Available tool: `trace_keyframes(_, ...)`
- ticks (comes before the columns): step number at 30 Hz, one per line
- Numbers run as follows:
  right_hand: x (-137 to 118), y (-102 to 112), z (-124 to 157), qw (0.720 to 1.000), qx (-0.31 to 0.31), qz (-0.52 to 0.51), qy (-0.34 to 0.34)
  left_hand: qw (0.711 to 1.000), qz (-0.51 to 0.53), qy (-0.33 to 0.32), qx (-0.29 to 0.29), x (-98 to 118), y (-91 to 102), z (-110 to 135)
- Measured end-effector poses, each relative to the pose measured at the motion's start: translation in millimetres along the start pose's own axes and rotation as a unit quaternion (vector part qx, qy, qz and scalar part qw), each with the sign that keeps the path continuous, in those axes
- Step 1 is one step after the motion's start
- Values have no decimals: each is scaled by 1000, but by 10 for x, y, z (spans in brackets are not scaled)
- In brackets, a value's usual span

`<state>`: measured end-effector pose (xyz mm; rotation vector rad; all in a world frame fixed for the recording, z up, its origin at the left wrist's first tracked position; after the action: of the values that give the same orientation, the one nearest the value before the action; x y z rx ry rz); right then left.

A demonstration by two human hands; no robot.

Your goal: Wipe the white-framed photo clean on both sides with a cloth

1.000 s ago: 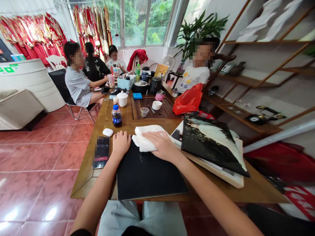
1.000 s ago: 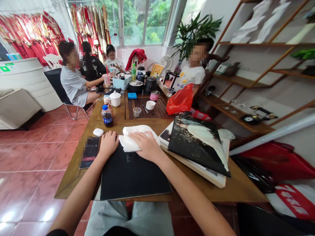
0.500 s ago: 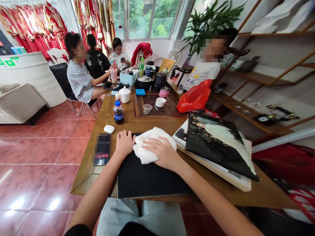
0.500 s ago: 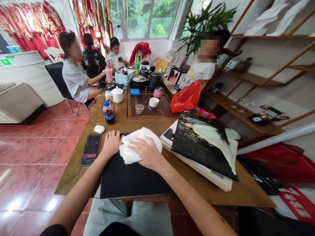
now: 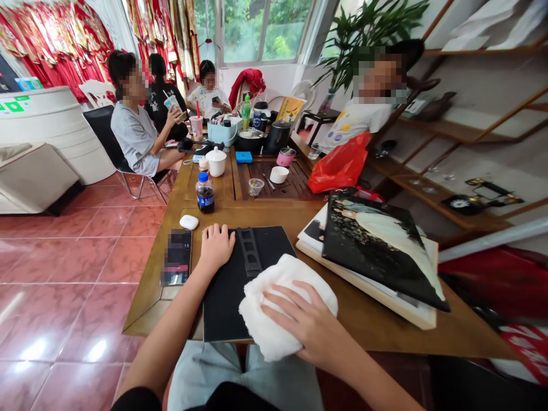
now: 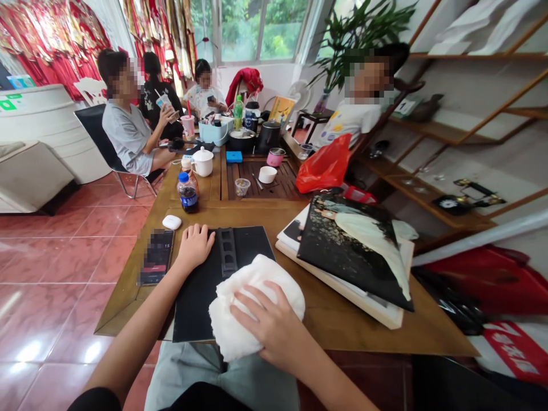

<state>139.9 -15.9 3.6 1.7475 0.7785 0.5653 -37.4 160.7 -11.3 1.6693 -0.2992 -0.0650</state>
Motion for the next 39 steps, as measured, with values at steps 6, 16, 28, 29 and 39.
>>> trace_keyframes(6,-125,-39,265,1000,5,-13,10,1000,0,-2,5,-4,-20,-1)
trace_keyframes(16,-13,-15,58,999,36,9,20,999,28,-12,15,-68,-8,-191)
trace_keyframes(28,904,164,-820,991,75,63,-95,997,69,-44,0,26,-91,42)
trace_keyframes(29,987,103,-930,991,54,59,-109,996,71,-47,0,25,-93,44)
trace_keyframes(39,1256,-371,-1172,986,-26,10,-165,997,67,-36,3,22,-62,35)
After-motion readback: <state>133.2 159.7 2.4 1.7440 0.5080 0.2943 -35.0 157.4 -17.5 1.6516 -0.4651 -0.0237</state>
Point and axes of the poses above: each hand's wrist, its own z-axis away from the middle knuckle, its own y-axis out of the back of the hand, x = y × z, the point moved 5 cm from there along -z, towards the middle knuckle, and after that the axes turned 7 degrees about z, right-handed, at the moved point
